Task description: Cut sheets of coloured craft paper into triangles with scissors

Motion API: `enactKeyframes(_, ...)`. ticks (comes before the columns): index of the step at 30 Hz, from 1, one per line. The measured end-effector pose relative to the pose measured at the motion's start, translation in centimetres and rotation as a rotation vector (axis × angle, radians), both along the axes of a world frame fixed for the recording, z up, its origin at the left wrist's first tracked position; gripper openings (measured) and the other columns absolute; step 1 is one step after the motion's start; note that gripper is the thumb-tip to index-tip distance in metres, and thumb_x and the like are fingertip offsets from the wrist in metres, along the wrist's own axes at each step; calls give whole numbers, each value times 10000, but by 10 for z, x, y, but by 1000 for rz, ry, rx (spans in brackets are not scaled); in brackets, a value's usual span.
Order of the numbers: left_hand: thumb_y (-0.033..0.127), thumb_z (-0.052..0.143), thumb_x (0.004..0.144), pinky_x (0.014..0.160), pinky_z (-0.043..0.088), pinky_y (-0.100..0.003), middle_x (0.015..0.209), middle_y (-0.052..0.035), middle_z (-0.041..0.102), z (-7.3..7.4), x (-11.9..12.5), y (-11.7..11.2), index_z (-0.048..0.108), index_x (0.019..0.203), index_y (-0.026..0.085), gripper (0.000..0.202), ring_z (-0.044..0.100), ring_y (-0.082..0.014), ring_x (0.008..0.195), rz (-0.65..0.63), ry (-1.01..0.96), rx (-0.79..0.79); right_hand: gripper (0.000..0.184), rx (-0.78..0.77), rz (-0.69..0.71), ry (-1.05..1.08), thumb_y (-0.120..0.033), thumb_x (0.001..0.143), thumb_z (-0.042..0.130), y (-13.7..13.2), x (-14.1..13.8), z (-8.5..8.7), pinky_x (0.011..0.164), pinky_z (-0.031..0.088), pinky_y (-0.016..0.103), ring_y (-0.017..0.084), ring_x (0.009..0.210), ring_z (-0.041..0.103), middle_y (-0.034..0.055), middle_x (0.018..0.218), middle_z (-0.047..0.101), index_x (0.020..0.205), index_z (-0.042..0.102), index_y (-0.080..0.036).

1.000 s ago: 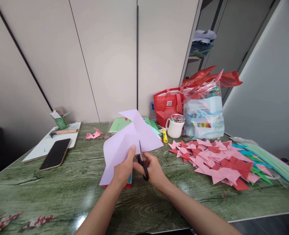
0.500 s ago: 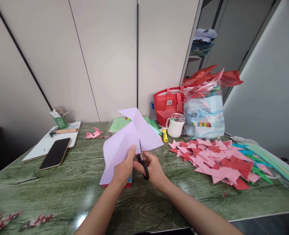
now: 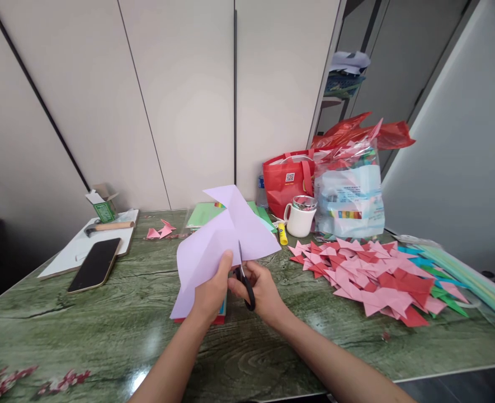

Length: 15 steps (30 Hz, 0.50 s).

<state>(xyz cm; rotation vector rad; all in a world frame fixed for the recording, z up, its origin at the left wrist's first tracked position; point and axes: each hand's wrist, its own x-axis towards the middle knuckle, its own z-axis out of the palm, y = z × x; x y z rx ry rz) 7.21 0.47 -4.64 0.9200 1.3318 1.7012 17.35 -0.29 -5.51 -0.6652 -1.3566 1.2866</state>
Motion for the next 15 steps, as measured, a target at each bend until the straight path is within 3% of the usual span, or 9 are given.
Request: enactKeyframes(15,479,633,626,866,423,-341,822,-76,689,3,0,-3,671,761,183,328,590,-248,933,-26,116,-6,323,15,-31,-62,-407,612,690,-1,0,1,412,335,187,65,432,380,-59,492,461,732,526,-156)
